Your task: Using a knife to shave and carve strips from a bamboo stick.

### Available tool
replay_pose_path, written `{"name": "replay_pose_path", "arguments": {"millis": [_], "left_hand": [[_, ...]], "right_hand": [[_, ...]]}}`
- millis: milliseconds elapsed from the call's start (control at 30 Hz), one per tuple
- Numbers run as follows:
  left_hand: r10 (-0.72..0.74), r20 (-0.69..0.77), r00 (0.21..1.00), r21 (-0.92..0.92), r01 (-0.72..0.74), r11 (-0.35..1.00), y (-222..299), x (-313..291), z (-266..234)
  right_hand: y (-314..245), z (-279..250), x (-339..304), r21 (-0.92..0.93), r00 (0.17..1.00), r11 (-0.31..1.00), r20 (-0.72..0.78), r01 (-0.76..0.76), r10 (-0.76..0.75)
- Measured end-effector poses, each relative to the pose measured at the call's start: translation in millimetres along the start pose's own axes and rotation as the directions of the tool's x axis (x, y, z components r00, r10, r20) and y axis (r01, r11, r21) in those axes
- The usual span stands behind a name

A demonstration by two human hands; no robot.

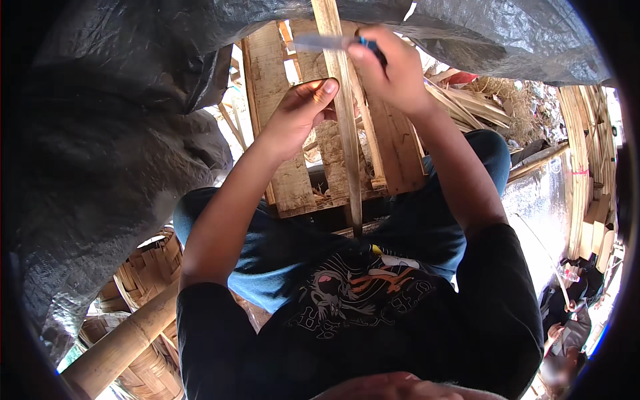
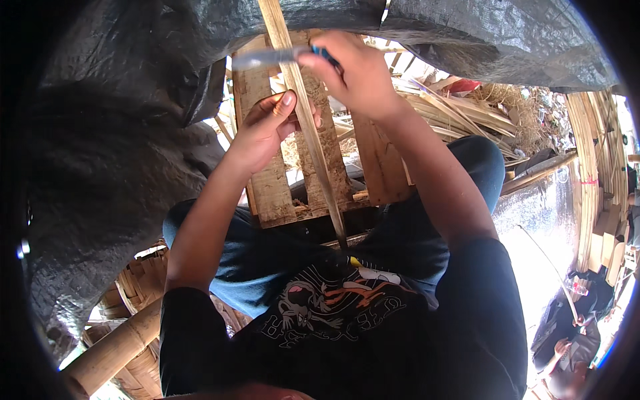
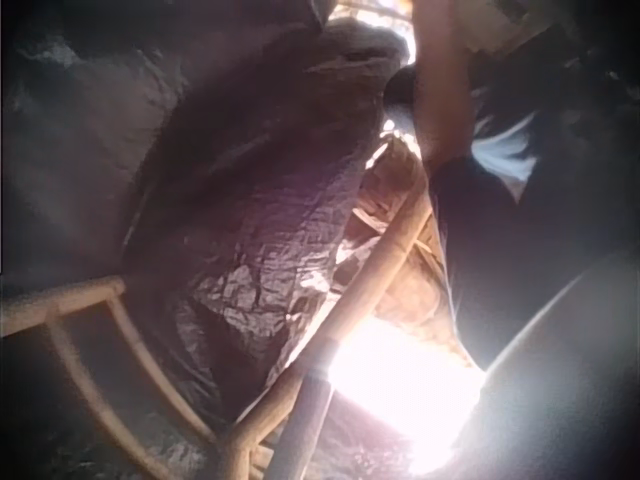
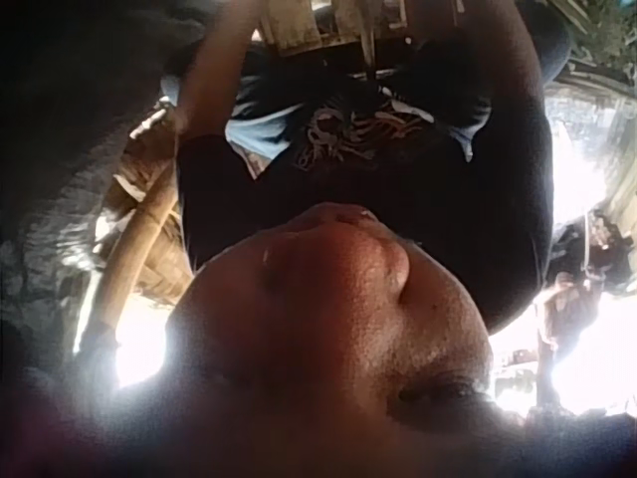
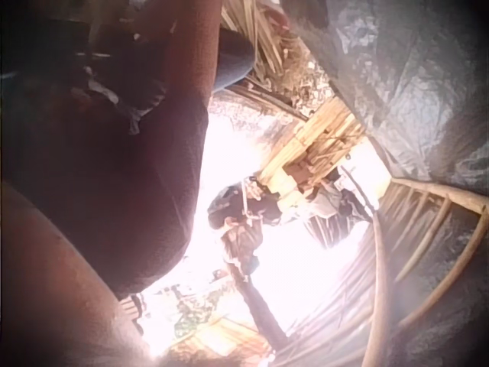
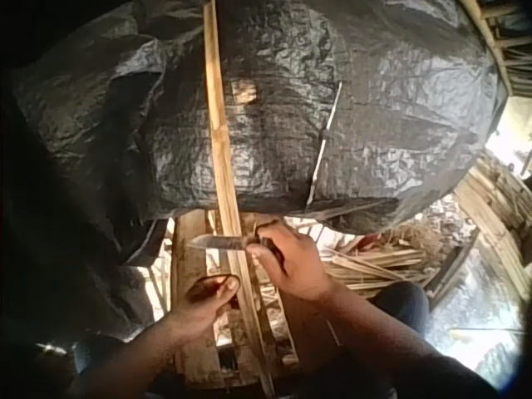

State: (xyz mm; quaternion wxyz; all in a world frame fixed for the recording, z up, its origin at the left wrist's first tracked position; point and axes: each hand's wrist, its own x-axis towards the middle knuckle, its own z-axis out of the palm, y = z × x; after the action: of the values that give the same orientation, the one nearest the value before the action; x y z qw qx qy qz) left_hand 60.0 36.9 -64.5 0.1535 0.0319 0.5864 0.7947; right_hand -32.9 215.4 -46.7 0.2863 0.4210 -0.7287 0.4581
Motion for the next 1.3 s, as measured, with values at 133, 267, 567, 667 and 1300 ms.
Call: {"name": "replay_pose_path", "arguments": {"millis": [133,267,567,667,1300], "left_hand": [[0.03,0.059,0.998,-0.002,-0.03,1.0,0.7,1.3,-1.4],[0.032,-0.025,0.999,0.07,-0.03,0.997,1.1,1.0,-4.9],[0.122,-0.048,0.991,0.2,-0.11,0.974,9.7,2.2,4.5],[0.154,-0.03,0.988,0.196,-0.145,0.97,5.6,4.7,1.5],[0.331,0.068,0.941,0.619,-0.299,0.726,18.0,-7.1,5.5]], "right_hand": [[3.6,2.9,-9.9,-0.038,0.999,0.999,0.001,-0.035,0.035],[2.0,2.1,-13.0,-0.008,1.0,1.0,0.012,0.025,-0.025],[5.1,-2.4,-19.6,-0.021,0.932,0.949,0.184,-0.314,0.313],[11.8,-0.1,-29.6,0.032,0.993,0.998,0.105,0.053,-0.056],[8.4,-10.2,-20.3,-0.022,0.965,0.965,0.002,-0.261,0.261]]}}
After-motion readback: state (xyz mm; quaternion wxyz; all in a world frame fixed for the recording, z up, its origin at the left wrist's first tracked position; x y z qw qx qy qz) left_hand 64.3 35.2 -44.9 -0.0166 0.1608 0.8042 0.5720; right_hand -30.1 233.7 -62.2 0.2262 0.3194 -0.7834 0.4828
